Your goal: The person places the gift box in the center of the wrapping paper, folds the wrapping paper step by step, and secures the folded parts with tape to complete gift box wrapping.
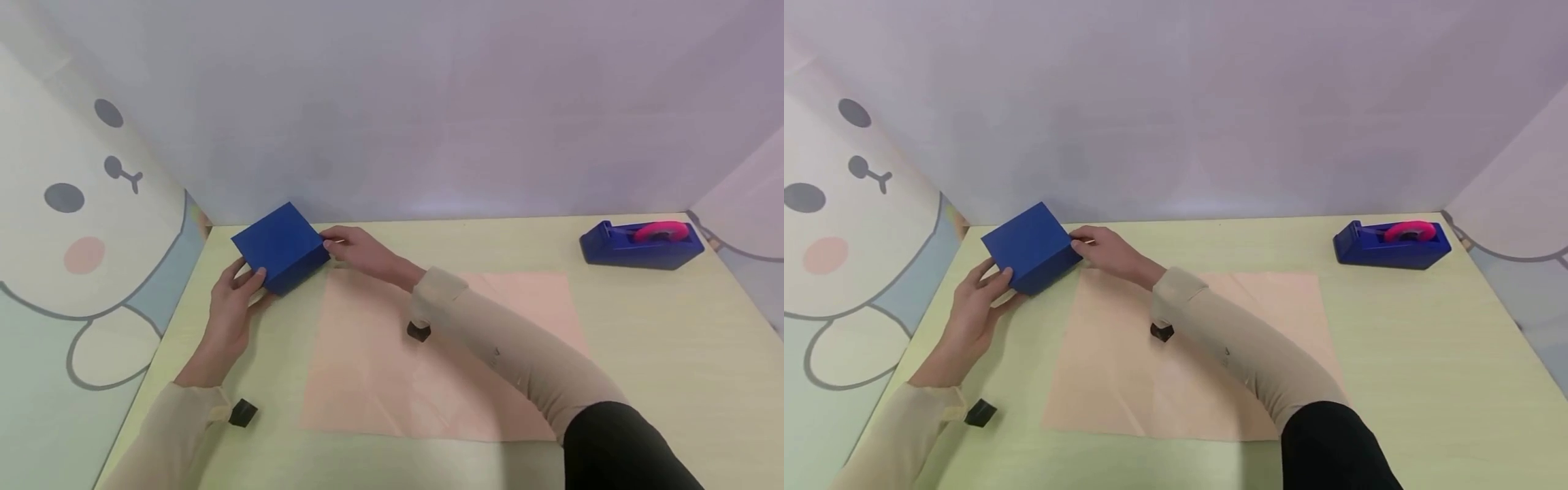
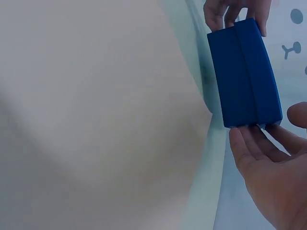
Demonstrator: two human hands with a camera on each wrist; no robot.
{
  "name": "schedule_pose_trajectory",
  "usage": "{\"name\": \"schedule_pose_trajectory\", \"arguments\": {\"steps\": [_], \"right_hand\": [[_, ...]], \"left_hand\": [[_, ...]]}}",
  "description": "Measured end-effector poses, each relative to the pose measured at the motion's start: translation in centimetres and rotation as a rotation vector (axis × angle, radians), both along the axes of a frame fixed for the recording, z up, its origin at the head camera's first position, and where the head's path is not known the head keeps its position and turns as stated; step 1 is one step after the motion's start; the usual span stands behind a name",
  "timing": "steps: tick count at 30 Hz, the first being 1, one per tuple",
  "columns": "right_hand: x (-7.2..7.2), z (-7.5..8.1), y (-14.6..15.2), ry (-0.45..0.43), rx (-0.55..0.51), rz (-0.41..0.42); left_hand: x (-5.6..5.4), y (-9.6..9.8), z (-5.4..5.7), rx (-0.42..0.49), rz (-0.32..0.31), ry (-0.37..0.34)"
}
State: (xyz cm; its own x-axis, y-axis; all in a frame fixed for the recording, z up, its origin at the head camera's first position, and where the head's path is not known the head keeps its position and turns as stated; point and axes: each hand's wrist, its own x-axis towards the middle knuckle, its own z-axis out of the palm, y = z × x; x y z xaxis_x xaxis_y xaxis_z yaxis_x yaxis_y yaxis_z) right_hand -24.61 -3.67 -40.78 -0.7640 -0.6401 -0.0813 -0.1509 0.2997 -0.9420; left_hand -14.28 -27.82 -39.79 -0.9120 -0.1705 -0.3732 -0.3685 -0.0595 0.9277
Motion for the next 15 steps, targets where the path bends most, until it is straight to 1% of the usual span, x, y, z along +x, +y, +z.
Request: {"name": "schedule_pose_trajectory", "arguments": {"steps": [4,8,12,15], "right_hand": [[1.0,0.7,1.9,0.011,-0.03,-0.047],[2.7,1.5,4.2,-0.007,-0.059,-0.097],[4.8,2.5,7.1,-0.036,-0.085,-0.138],[6.5,3.2,9.7,-0.07,-0.095,-0.17]], "left_hand": [[0.2,1.2,0.8,-0.016,-0.018,0.025],[0.6,2.6,1.7,-0.025,-0.048,0.04],[1.3,4.6,2.6,-0.041,-0.116,0.063],[2.0,6.5,2.9,-0.045,-0.166,0.08]]}}
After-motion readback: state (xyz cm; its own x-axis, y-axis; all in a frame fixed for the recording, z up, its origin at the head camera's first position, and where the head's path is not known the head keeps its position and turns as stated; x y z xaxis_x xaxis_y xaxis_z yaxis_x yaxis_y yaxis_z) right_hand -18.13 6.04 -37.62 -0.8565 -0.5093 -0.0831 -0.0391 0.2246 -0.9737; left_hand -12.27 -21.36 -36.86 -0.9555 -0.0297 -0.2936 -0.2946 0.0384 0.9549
